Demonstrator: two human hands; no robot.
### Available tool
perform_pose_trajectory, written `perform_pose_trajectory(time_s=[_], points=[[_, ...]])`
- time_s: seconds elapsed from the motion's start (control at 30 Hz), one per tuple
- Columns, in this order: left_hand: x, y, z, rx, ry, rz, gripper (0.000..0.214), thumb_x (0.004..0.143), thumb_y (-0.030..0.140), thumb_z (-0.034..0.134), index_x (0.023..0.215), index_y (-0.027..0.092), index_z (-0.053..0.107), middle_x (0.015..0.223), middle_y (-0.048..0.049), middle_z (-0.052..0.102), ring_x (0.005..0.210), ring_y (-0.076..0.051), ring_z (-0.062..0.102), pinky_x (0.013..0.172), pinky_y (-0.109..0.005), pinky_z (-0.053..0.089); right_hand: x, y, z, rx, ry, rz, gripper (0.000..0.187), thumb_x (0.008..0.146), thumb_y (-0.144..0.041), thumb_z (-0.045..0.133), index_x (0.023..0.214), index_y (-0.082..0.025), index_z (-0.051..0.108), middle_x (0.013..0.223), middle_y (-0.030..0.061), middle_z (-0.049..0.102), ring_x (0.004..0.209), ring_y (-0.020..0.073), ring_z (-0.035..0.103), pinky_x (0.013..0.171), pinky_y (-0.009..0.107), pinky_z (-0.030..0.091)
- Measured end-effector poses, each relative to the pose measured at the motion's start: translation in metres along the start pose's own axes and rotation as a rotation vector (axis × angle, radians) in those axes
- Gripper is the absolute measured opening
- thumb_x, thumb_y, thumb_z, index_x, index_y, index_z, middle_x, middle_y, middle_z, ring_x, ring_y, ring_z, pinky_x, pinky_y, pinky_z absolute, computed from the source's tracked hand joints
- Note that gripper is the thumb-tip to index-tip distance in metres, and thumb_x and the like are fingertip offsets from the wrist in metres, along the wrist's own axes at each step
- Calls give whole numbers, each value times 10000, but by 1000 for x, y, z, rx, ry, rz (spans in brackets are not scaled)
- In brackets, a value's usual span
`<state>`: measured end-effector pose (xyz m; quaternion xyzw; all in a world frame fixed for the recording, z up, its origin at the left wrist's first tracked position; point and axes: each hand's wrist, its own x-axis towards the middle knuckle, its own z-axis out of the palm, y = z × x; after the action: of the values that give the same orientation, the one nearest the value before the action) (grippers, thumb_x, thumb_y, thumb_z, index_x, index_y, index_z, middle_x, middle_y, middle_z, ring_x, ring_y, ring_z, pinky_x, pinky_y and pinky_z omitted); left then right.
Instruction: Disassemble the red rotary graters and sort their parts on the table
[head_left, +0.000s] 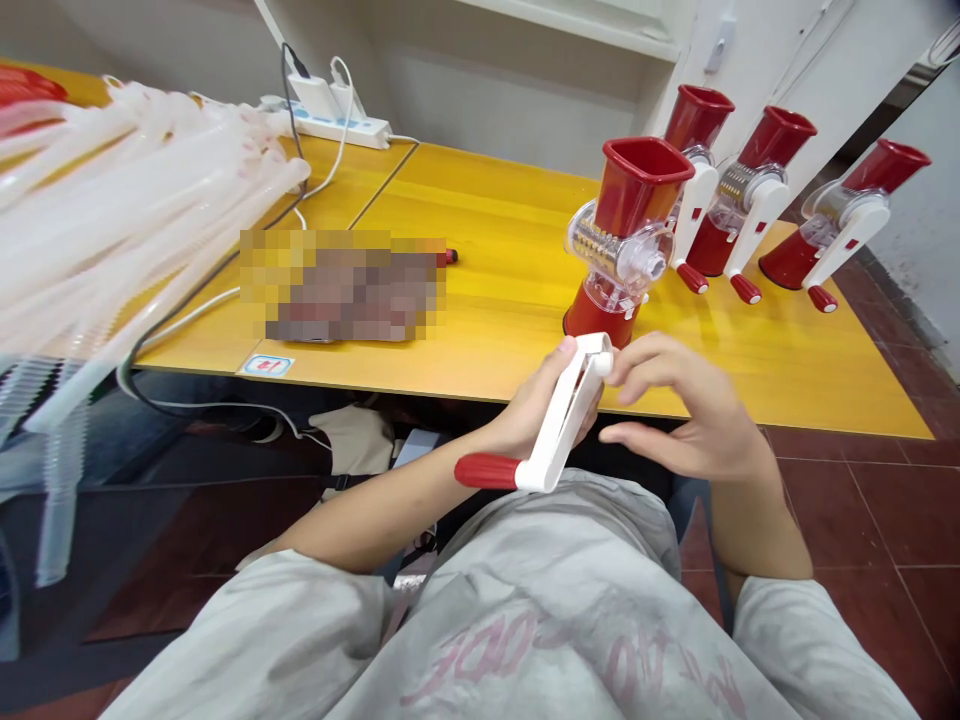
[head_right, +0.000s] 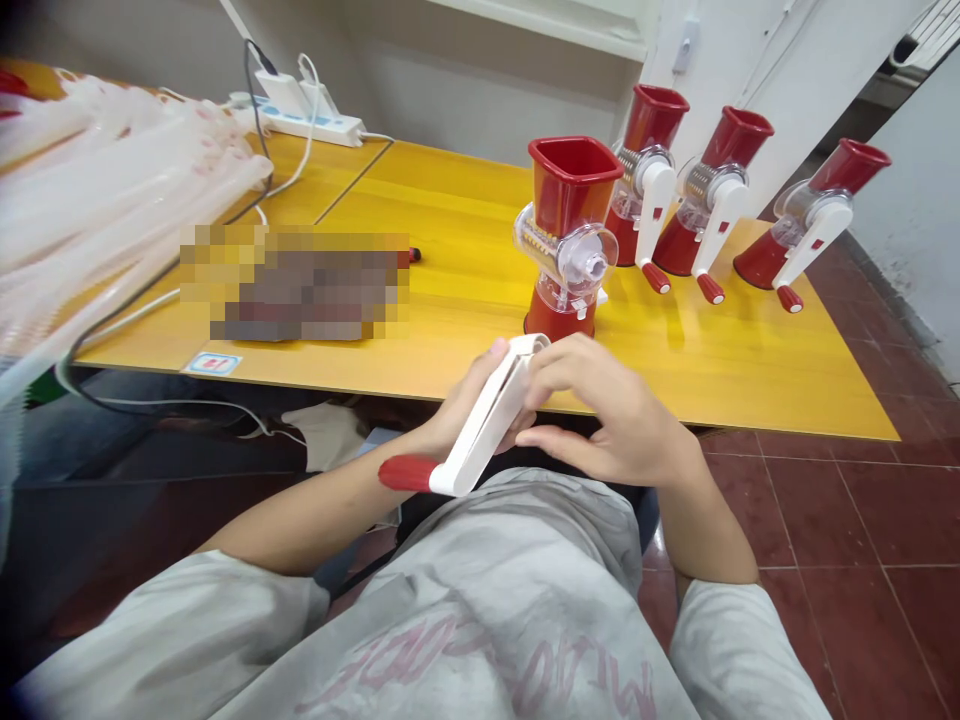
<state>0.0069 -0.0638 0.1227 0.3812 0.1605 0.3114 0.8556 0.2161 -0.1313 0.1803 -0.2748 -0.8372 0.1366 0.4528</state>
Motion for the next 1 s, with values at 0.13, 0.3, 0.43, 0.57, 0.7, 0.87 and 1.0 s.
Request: perform_pose_trajectory(time_s=[0.13,0.3,0.43,0.57,0.7,0.87,1.0], points=[[-9,3,-1,143,46,296,897,1100,1034,801,1456,210,811,739,22,674,537,-192,625,483,-319,578,-5,-2,-9,81,349,213,255,1150,-303,997,1232,-341,759,1179,49,826,1100,276,811,1019,477,689],[-4,-9,-18,401,181,678,807,1161,974,785,1622,313,736,1137,-52,764,725,-163,626,614,-309,585,0,3,3,434,117,565,600,996,-536,1179,1309,-330,710,1201,29,833,999,226,784,941,411,693],[10,-14,-34,593,91,859,743,1239,892,732,1693,307,678,1239,-81,779,915,-213,719,808,-348,653,5,17,18,513,119,674,823,822,-599,1278,1282,-330,651,1185,16,798,1076,243,773,941,400,656],[18,-15,-39,679,43,988,775,1231,894,754,1696,278,688,1192,-76,783,897,-222,713,886,-396,647,2,29,24,608,104,706,858,765,-502,1311,1225,-325,608,1159,-16,759,1013,204,728,936,375,629],[15,-19,-40,725,114,926,715,1268,867,686,1657,268,698,1158,-84,804,860,-227,727,816,-382,624,2,35,28,630,72,726,885,747,-461,1309,1220,-322,574,1177,-21,747,992,187,714,921,355,642],[10,-24,-43,718,140,861,646,1289,825,660,1621,271,696,1173,-92,839,852,-236,790,753,-360,630,6,35,40,655,35,776,986,720,-518,1301,1310,-349,530,1227,1,776,1030,228,782,919,389,722],[13,-21,-44,703,188,840,725,1228,913,702,1554,265,708,1273,-116,849,962,-252,815,830,-374,670,7,37,47,658,68,793,1041,688,-571,1304,1354,-362,532,1209,1,796,1029,248,816,930,412,746]])
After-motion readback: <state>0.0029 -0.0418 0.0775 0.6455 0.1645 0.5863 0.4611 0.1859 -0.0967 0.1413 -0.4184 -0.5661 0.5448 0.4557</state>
